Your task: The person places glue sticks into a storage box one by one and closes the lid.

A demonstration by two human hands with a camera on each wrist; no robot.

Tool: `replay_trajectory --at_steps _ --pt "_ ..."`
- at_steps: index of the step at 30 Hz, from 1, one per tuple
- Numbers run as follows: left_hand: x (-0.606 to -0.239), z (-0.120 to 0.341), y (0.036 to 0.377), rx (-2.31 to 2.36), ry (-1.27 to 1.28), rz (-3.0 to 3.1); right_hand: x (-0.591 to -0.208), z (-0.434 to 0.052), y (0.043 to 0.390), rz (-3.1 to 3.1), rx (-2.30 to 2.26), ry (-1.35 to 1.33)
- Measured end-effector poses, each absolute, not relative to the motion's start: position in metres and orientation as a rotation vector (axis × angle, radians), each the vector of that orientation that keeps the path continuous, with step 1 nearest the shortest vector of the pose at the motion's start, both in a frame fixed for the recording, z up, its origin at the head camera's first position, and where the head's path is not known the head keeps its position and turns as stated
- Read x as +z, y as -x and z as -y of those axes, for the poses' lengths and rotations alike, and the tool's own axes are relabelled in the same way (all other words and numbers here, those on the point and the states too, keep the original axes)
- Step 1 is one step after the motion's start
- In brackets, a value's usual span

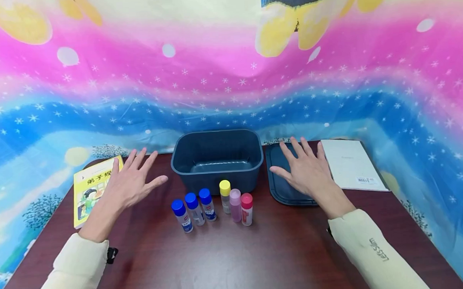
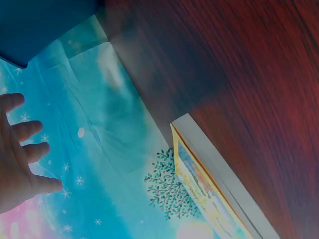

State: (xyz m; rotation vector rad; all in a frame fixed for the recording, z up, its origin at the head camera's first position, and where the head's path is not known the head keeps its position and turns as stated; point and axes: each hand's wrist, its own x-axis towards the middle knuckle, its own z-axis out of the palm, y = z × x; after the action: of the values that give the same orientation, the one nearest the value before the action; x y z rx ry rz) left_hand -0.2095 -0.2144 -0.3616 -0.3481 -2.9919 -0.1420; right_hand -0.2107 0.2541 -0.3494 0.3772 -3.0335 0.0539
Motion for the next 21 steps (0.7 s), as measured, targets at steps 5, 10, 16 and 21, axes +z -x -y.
replay_trajectory --at_steps 5,10,16,21 --pt "-0.36 0.217 0.21 -0.157 0.371 2.969 -0.348 -0.252 0.213 3.019 0.127 -0.402" --pt "-0.36 0.22 0.208 -0.247 0.39 2.968 -0.348 -0.25 0.216 2.983 0.227 -0.444" --pt "-0.361 0.221 0.206 -0.413 0.478 2.895 -0.35 -0.249 0.218 2.963 0.522 -0.483" --pt "-0.362 0.22 0.203 -0.473 0.546 2.861 -0.349 -0.249 0.223 2.947 0.937 -0.494"
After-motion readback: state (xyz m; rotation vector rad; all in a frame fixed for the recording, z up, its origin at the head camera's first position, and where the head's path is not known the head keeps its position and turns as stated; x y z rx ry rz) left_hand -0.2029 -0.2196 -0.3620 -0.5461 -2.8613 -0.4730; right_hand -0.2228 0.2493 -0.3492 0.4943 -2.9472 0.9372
